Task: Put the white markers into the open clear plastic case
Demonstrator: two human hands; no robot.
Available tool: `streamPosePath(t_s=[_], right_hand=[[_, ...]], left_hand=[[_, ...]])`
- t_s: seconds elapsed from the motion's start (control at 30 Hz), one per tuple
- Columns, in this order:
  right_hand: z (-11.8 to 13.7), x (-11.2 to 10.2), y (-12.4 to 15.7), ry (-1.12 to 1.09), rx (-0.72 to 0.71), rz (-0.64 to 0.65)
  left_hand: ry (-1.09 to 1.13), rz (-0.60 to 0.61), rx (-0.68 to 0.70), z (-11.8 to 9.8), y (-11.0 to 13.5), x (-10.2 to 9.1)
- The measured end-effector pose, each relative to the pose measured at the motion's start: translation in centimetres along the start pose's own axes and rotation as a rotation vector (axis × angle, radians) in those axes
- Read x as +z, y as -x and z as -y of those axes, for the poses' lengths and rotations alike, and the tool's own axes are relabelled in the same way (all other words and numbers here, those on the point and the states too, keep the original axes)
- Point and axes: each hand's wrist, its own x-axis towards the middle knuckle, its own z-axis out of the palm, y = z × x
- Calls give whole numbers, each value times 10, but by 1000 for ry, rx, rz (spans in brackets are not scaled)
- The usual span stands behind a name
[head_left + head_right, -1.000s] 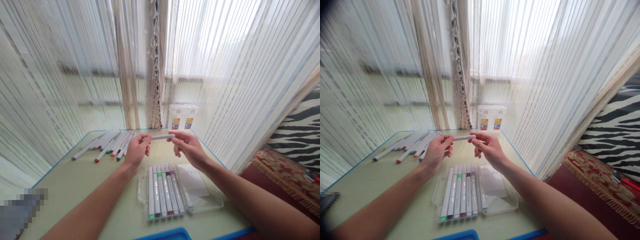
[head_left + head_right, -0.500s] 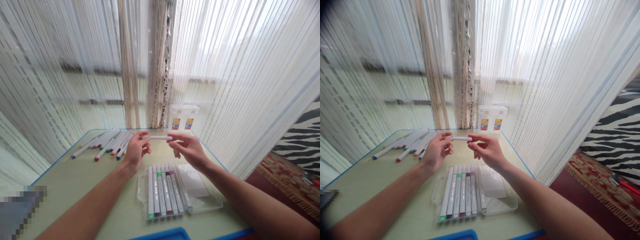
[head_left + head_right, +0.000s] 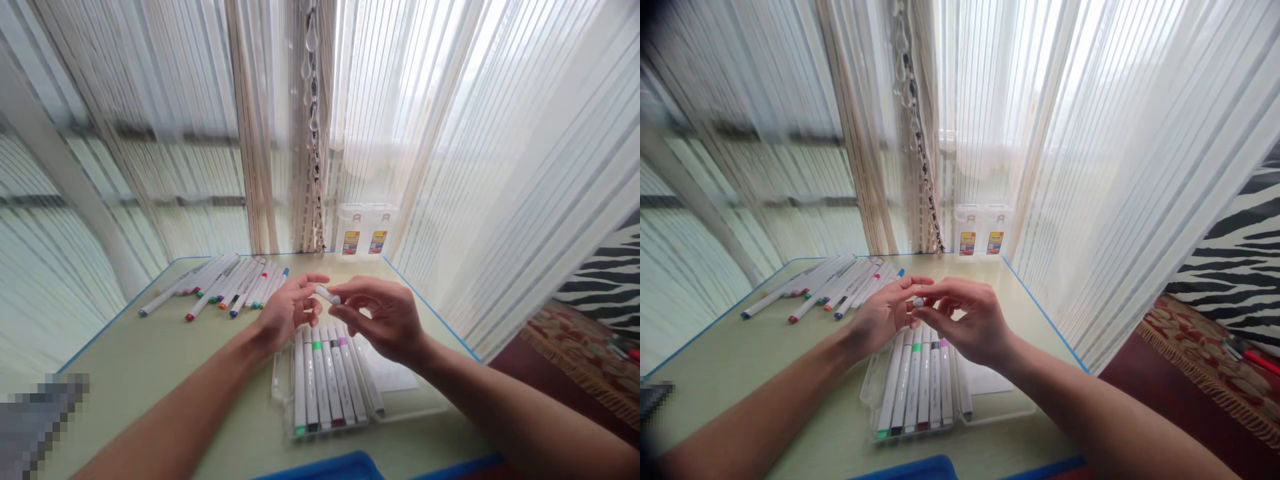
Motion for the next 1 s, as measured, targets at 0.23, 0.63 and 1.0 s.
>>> streamPosePath(t_s=[0.23,0.63,1.0], right_hand=[[3,-2,-3,17,-49,15],[3,-2,-1,68,-64,-3],[-35,-14,-14,179,524,60]], left_hand=[[-8,13,-9,-1,1,2],[23,-35,38,0,-1,1],[-30,-441,362,-3,-12,-6]])
